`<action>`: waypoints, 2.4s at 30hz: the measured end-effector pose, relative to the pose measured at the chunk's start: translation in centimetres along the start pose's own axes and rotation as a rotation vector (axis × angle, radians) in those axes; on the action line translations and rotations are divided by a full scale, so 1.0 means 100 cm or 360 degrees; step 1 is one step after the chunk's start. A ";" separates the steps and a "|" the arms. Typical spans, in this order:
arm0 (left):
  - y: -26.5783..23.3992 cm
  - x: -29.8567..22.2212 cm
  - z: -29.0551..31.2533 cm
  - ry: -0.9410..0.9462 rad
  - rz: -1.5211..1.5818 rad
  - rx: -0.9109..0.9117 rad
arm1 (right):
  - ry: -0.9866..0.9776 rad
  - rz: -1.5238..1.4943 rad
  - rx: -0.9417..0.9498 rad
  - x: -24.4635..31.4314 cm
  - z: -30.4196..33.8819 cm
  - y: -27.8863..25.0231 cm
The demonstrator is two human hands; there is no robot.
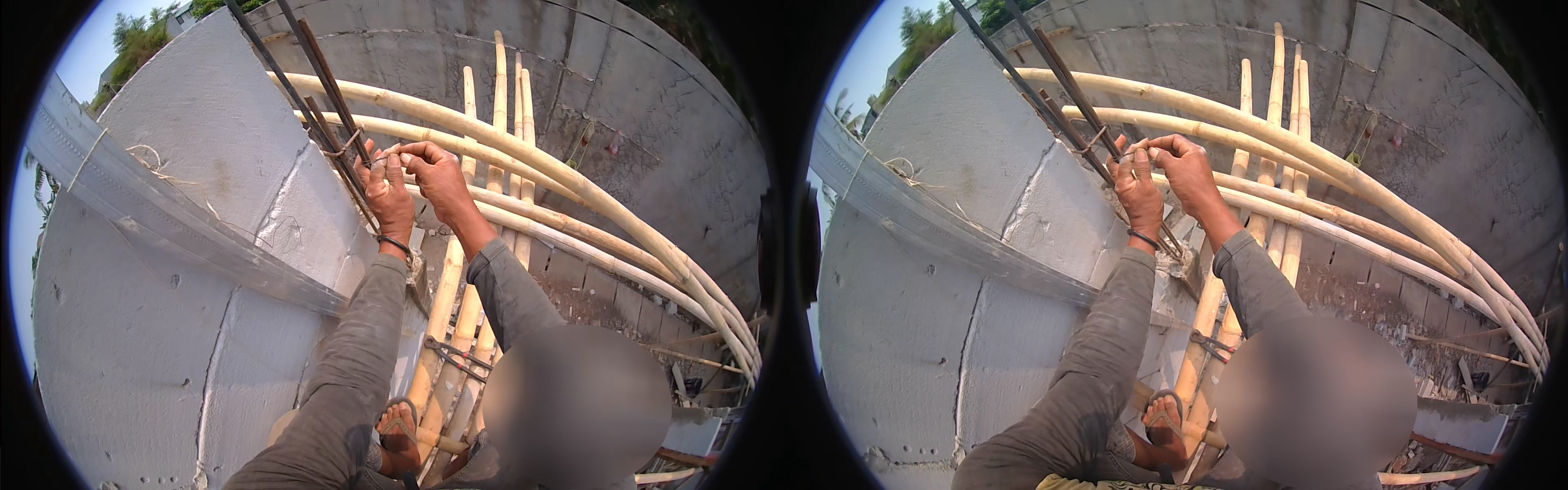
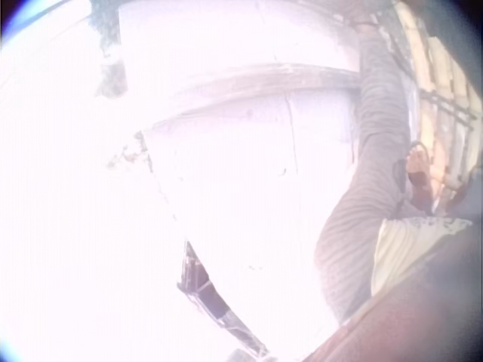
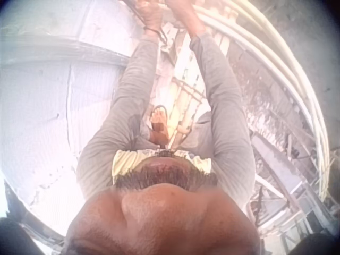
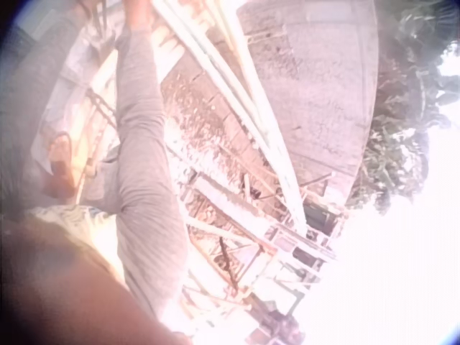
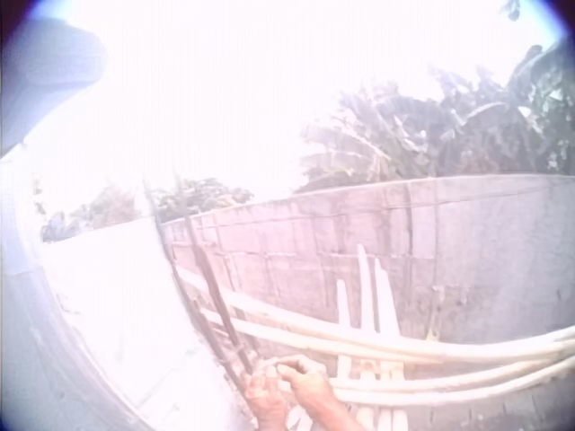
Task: The person ties pieces of thin wire around a bundle of rebar and bamboo scaffolding using a pair of pliers and their hands.
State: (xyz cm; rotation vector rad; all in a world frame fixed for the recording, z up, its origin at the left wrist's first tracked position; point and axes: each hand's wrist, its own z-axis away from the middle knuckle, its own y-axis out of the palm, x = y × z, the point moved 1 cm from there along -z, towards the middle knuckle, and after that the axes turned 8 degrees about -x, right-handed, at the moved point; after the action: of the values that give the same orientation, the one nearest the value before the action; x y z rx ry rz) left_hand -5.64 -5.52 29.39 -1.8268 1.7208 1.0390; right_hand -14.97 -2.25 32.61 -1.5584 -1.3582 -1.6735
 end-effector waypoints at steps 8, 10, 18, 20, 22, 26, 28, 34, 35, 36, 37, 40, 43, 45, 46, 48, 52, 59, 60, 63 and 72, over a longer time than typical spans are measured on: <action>-0.013 0.007 0.003 0.0468 -0.0328 0.0173 | -0.0427 0.0450 -0.0055 0.074 -0.044 -0.004; -0.016 0.006 0.003 0.0560 -0.0428 0.0208 | -0.0537 0.0619 0.0198 0.095 -0.059 0.013; -0.012 -0.013 0.007 0.0199 -0.0316 0.0106 | -0.1004 0.1366 0.0955 0.135 -0.096 0.062; -0.007 -0.023 0.008 0.0075 -0.0237 -0.0001 | -0.1032 0.1574 0.1057 0.141 -0.103 0.070; -0.002 -0.032 0.010 -0.0066 -0.0189 -0.0057 | -0.1158 0.1656 0.1207 0.147 -0.107 0.081; 0.004 -0.040 0.012 -0.0116 -0.0047 -0.0150 | -0.1145 0.1963 0.1311 0.146 -0.103 0.098; 0.004 -0.039 0.011 -0.0110 -0.0120 -0.0142 | -0.1017 0.2090 0.1303 0.143 -0.100 0.103; 0.005 -0.033 0.008 -0.0091 -0.0146 -0.0236 | -0.0899 0.1934 0.1337 0.131 -0.102 0.103; 0.006 -0.034 0.008 -0.0086 -0.0159 -0.0252 | -0.0882 0.1846 0.1331 0.129 -0.103 0.101; 0.007 -0.034 0.009 -0.0109 -0.0205 -0.0248 | -0.0917 0.1683 0.1381 0.126 -0.104 0.099; 0.007 -0.035 0.009 -0.0128 -0.0241 -0.0241 | -0.0923 0.1590 0.1385 0.124 -0.105 0.098; 0.007 -0.036 0.010 -0.0125 -0.0218 -0.0232 | -0.0920 0.1805 0.1358 0.117 -0.108 0.094; 0.004 -0.035 0.009 -0.0075 -0.0179 -0.0237 | -0.1130 0.1961 0.1332 0.119 -0.110 0.096; 0.002 -0.033 0.008 -0.0022 -0.0196 -0.0239 | -0.1211 0.1954 0.1280 0.123 -0.111 0.099; 0.001 -0.032 0.007 0.0013 -0.0222 -0.0236 | -0.1183 0.1942 0.1234 0.126 -0.112 0.100; 0.000 -0.031 0.007 0.0032 -0.0242 -0.0218 | -0.1175 0.1945 0.1195 0.129 -0.111 0.102; 0.002 -0.032 0.008 -0.0027 -0.0182 -0.0207 | -0.1211 0.2112 0.1244 0.129 -0.104 0.105; 0.001 -0.028 0.011 0.0044 -0.0254 -0.0274 | -0.1208 0.2221 0.1390 0.128 -0.099 0.107; 0.000 -0.026 0.012 -0.0014 -0.0267 -0.0236 | -0.1168 0.2205 0.1397 0.127 -0.099 0.107; -0.002 -0.021 0.012 -0.0010 -0.0263 -0.0193 | -0.1073 0.2080 0.1367 0.124 -0.098 0.105; -0.004 -0.028 0.011 0.0202 -0.0395 -0.0149 | -0.1196 0.1541 0.1033 0.124 -0.082 0.060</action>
State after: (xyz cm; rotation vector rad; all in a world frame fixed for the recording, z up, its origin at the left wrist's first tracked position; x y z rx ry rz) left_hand -5.39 -2.87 30.73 -2.1423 1.4856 0.9336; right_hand -16.53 -8.49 47.30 -1.9718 -0.9694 -0.0447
